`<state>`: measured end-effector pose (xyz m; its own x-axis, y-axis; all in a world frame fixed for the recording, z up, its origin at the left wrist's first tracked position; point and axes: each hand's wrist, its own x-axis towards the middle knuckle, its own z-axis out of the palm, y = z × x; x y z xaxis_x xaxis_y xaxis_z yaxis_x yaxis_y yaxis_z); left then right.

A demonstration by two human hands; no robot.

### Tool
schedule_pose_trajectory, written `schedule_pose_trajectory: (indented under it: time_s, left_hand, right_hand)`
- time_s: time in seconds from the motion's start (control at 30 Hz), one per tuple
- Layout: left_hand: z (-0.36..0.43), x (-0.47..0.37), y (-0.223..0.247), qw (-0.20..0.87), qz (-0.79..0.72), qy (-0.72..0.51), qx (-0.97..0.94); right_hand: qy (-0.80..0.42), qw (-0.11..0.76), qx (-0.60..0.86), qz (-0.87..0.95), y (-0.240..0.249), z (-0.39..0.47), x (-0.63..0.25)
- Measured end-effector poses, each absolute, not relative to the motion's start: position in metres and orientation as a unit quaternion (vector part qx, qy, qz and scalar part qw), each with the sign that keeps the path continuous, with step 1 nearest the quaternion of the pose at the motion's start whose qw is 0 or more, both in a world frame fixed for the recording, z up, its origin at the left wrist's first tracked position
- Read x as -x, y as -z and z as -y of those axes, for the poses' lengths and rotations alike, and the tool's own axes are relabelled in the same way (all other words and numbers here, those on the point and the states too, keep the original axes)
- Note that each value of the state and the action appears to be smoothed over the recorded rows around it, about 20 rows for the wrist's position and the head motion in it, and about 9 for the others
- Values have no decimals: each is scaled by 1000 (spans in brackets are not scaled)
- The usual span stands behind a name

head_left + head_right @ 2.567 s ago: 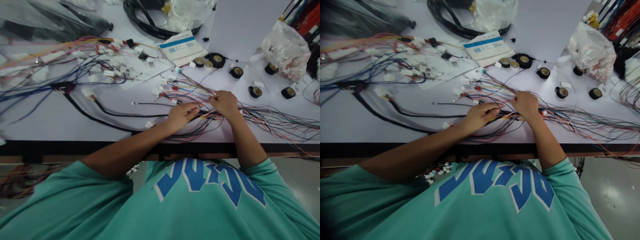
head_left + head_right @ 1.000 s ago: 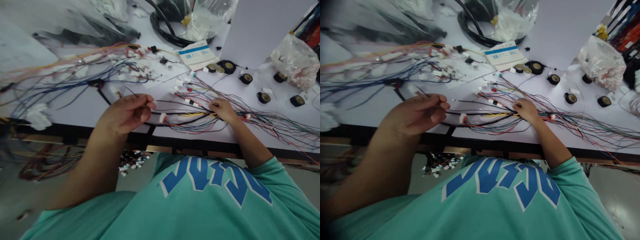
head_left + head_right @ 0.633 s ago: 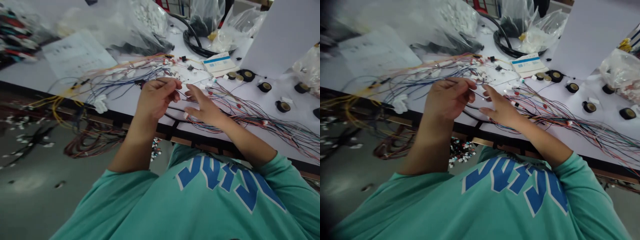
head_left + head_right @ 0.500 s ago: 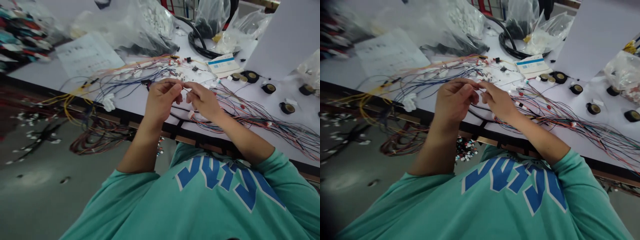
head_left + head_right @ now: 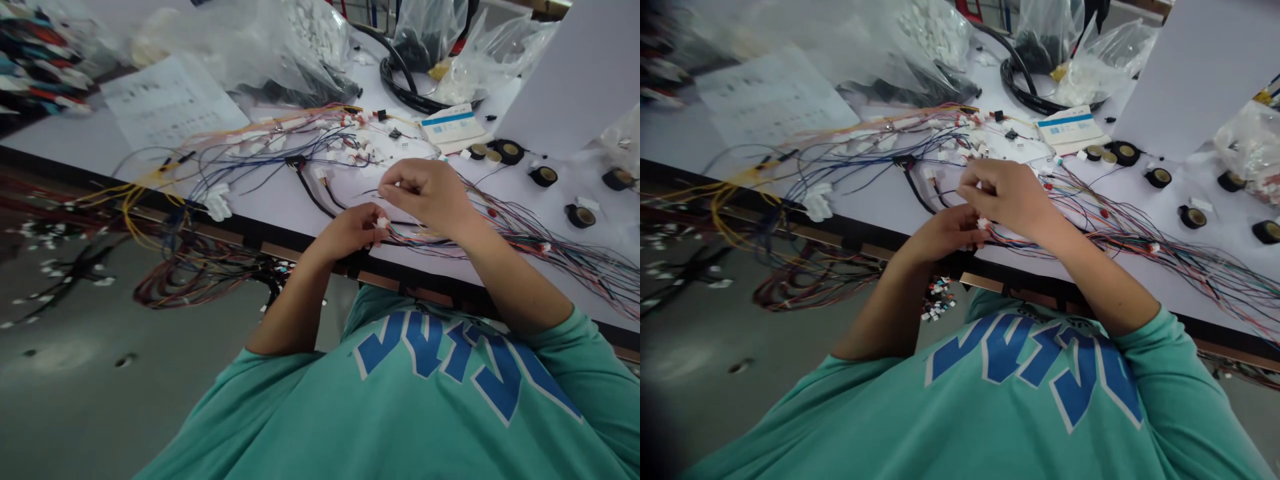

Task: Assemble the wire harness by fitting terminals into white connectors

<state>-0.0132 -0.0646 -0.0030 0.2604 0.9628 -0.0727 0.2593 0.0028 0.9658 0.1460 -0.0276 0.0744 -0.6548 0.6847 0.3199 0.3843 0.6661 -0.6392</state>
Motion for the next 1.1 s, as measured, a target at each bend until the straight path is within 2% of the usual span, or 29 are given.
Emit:
schedule_pose_trajectory:
  time_s: [0.1, 0.23, 0.47, 1.1]
  left_hand:
    - [71, 15, 5, 625, -411, -419, -515]
    - [75, 5, 9, 684, -332, -469, -450]
    - [75, -6, 12, 717, -275, -493, -409]
    - [76, -5, 14, 722, -289, -483, -403]
  right_hand:
    - [-301, 304, 355, 831, -67, 30, -161]
    - [-374, 340, 417, 756, -48, 33, -175]
    - [-416, 266, 417, 763, -42, 42, -180]
    - [-364, 260, 414, 793, -47, 48, -174]
